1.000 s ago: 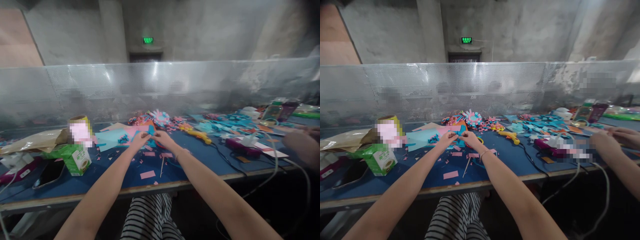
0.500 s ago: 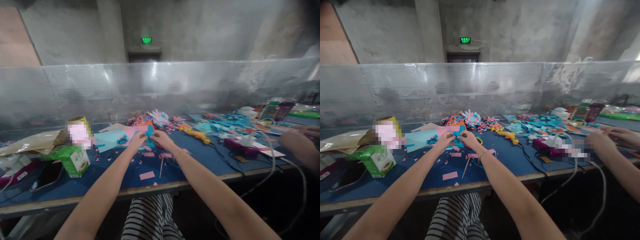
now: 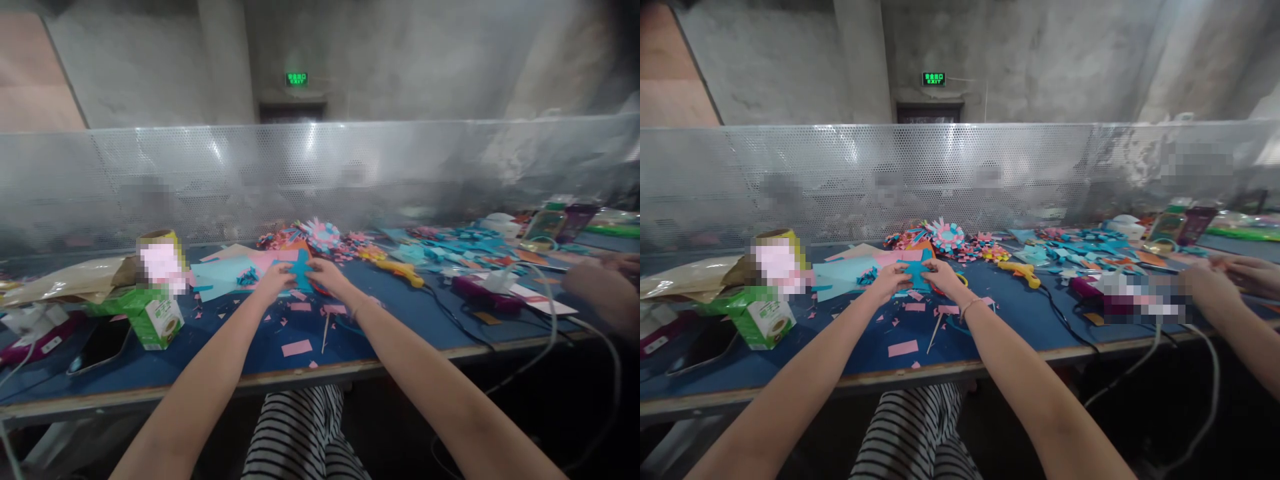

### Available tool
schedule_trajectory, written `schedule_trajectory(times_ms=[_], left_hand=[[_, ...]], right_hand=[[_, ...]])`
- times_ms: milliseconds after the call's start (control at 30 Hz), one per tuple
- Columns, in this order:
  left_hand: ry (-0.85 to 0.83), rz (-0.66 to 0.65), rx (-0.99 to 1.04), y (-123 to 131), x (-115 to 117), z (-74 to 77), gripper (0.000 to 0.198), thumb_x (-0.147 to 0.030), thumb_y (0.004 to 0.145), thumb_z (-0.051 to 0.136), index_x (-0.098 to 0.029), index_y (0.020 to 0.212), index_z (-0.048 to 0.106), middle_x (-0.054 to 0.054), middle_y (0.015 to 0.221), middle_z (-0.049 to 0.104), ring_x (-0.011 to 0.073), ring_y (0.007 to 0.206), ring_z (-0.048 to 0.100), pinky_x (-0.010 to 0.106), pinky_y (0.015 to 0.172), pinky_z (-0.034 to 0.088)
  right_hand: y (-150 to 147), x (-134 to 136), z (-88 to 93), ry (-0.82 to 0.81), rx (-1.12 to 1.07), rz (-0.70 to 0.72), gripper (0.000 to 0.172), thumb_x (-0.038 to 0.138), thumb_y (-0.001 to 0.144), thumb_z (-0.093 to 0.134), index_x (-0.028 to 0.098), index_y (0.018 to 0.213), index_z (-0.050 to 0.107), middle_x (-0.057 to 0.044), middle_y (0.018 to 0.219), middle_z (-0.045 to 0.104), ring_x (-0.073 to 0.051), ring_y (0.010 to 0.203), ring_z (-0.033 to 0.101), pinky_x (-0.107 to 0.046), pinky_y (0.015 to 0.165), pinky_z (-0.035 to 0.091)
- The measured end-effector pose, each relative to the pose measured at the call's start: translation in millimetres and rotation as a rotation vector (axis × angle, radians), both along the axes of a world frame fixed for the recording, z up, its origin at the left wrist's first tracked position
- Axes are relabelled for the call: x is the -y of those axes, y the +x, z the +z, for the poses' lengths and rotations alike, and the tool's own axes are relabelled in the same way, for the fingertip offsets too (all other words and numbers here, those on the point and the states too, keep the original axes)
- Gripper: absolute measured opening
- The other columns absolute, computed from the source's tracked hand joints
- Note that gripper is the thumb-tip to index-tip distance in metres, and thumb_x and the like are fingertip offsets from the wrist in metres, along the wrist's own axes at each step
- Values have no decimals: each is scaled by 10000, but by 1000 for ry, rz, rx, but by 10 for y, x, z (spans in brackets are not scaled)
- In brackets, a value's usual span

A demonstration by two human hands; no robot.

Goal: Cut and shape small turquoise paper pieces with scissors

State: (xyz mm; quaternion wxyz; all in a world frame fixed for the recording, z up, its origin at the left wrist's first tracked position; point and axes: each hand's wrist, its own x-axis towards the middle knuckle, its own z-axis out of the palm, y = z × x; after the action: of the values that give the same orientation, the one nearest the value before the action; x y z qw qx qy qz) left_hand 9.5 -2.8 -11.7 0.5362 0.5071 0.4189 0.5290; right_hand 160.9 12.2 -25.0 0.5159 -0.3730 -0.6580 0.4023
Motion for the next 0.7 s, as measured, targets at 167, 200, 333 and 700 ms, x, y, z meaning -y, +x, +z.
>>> schedule_trajectory(times_ms=[167, 200, 333, 700], left_hand=[[-30, 41, -35, -10, -9, 10, 284, -54, 510, 664, -110, 779, 591, -38, 469, 547, 107, 447, 553, 270, 561, 492], [-26, 41, -42, -11, -3, 17, 263, -59, 513, 658, -107, 765, 597, -34, 466, 551, 108, 443, 553, 267, 554, 490], [44, -6, -45, -16, 27, 48, 161, -60, 535, 609, -106, 687, 626, -23, 475, 563, 100, 449, 552, 255, 561, 483], [8, -11, 59, -9, -9, 30, 251, -31, 516, 568, -113, 749, 617, -15, 506, 580, 117, 507, 574, 277, 607, 472]], right_hand=[[2, -55, -40, -55, -116, 9, 252, 241, 514, 622, 154, 741, 557, 28, 663, 545, -68, 532, 477, -231, 535, 410], [2, -60, -42, -70, -141, 20, 236, 239, 512, 626, 155, 724, 562, 33, 638, 538, -65, 521, 472, -228, 531, 407], [9, -47, -28, -106, -230, 77, 170, 229, 515, 635, 158, 658, 577, 40, 573, 518, -61, 510, 473, -221, 535, 406], [29, -68, -21, -186, -331, 11, 213, 229, 526, 661, 167, 715, 583, 27, 638, 551, -76, 555, 520, -247, 585, 465]])
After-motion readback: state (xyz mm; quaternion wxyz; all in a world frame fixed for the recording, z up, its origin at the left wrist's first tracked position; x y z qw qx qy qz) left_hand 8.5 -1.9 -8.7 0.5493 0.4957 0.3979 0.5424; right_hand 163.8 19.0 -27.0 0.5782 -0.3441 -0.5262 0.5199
